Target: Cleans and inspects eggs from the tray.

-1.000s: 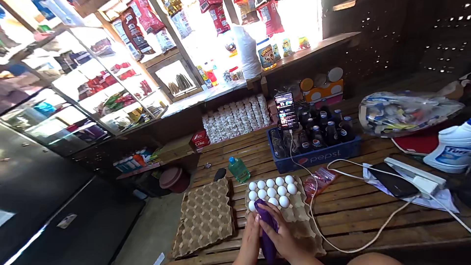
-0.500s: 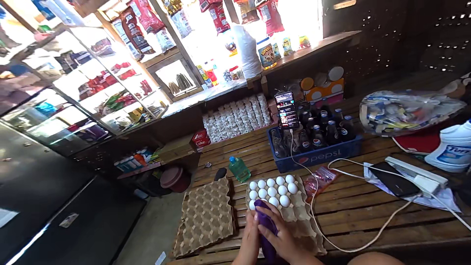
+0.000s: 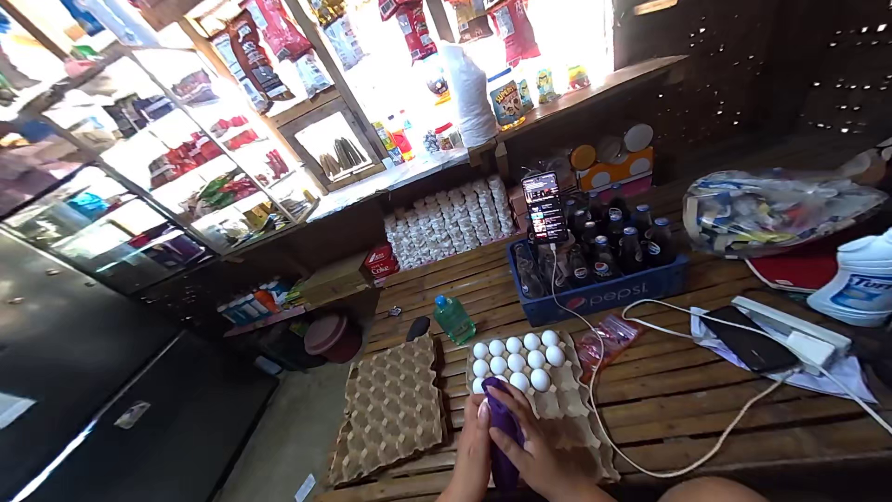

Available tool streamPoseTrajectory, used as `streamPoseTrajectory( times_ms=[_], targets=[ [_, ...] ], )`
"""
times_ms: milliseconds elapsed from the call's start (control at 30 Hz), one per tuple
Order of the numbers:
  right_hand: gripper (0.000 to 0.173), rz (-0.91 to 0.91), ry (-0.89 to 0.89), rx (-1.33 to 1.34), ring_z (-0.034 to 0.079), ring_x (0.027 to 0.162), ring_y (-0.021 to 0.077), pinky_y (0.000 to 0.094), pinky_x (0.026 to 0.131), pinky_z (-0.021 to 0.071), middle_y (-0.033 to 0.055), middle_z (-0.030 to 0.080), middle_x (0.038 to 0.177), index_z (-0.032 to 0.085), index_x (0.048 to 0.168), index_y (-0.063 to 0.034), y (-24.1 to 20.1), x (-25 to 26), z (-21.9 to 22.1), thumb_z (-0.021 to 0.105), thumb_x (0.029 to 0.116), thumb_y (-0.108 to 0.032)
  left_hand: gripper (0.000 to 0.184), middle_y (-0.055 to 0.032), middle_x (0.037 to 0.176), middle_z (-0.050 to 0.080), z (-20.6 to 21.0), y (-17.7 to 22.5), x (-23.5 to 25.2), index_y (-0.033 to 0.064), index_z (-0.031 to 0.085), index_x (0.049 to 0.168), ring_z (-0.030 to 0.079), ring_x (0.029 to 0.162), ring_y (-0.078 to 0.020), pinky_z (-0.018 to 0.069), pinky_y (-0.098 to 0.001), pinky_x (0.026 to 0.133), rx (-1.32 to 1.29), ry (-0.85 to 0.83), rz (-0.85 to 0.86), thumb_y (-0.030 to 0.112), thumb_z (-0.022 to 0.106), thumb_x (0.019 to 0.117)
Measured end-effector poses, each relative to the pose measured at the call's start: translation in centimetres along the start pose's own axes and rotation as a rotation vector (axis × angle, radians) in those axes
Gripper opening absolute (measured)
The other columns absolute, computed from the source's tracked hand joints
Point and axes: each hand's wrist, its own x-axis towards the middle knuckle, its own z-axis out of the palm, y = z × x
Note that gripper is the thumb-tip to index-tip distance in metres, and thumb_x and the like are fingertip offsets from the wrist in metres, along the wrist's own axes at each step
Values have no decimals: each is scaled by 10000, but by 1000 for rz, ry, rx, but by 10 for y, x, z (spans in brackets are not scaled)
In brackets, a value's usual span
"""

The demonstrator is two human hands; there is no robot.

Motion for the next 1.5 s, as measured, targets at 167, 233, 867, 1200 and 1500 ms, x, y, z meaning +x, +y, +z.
streamPoseTrajectory(
  times_ms=[167,233,867,1200,1500],
  targets=[
    [559,335,47,303,549,1311,119,312,1122,451,124,556,1447,474,1465,1,-15,7,-4,585,999,-288,395,-91,1032,639,4,-1,-2,-68,416,1318,663,901,-89,585,-304,815,-58,-11,7,240,353,1079],
    [582,276,-21,270,522,1345,136,331,1142,434,144,517,1486,447,1490,5,-14,5,-3,584,1008,-291,451,-63,1025,635,4,5,0,-43,383,1337,663,892,-75,585,-288,789,-127,71,-42,320,289,1088],
    [465,46,5,-53,514,1353,313,458,1103,461,263,508,1454,628,1393,-119,-8,0,1,640,982,-337,532,-115,1149,639,3,4,-3,-38,402,1380,650,1043,-122,550,-336,940,-225,87,-167,381,237,1096],
    [405,288,163,250,614,1209,117,307,1061,498,117,649,1302,621,1312,-2,-18,8,-7,601,989,-246,403,-73,985,621,4,1,-3,-51,475,1212,631,893,-74,556,-292,831,23,-129,-30,305,347,1073],
    [686,42,126,112,576,1264,102,301,1080,487,190,550,1417,384,1463,84,-3,0,6,650,988,-333,548,-102,1134,650,5,8,-3,-35,422,1362,658,1027,-119,560,-332,927,-247,53,-154,413,263,1089]
  ],
)
